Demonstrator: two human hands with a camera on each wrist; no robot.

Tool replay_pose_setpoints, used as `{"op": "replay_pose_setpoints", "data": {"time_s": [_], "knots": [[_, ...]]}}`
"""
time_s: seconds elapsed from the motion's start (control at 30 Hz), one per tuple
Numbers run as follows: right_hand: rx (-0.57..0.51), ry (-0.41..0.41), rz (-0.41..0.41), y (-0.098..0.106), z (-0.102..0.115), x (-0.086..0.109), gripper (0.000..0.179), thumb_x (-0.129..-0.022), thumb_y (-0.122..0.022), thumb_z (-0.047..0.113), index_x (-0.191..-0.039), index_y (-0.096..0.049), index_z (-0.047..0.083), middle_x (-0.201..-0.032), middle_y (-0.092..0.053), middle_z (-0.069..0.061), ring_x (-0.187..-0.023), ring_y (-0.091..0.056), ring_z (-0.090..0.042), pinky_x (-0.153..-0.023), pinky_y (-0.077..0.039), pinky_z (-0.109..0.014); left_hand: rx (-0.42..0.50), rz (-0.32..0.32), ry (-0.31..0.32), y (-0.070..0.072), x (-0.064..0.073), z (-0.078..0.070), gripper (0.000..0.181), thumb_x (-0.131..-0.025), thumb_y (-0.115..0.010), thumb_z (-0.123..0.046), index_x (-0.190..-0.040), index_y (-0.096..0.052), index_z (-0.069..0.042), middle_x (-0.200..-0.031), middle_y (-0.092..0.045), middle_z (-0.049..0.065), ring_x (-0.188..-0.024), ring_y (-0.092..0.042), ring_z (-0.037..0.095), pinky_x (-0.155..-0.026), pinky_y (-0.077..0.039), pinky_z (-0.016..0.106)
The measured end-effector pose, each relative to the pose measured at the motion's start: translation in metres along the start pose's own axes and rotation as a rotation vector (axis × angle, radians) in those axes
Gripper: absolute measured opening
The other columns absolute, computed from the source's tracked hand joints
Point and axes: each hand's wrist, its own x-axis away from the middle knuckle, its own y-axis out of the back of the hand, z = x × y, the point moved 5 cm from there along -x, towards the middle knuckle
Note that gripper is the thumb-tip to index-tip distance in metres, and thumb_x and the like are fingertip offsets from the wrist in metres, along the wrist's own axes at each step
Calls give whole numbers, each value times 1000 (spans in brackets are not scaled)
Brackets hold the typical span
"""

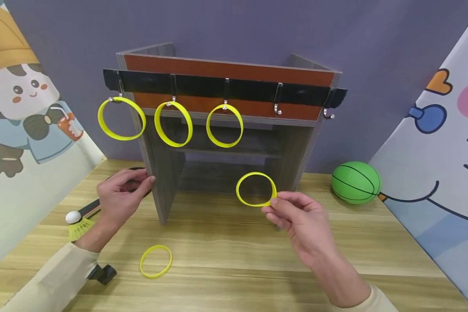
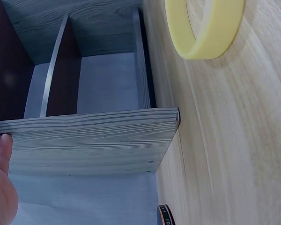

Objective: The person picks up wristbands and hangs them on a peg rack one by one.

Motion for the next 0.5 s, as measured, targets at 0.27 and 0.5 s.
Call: {"op": "replay_pose_setpoints", "data": {"time_s": [0.27, 0.5], "knots": [[-44, 64, 22, -10, 31, -4, 16, -88, -57, -13, -92, -69, -3, -87, -68, -20, -76, -69, -28, -72, -56, -30, -13, 2, 1, 0, 0, -2, 21, -63, -73, 23, -81, -68, 15, -69, -63, 19, -61, -62, 13, -58, -53, 15], [-54, 106, 30, -15, 55, -9, 13, -90, -57, -10, -96, -67, -5, -91, -67, -21, -79, -69, -31, -74, -55, -32, -8, -1, 10, 0, 0, -1, 21, -63, -74, 23, -81, -68, 14, -69, -63, 19, -61, -62, 13, -58, -53, 16]]}}
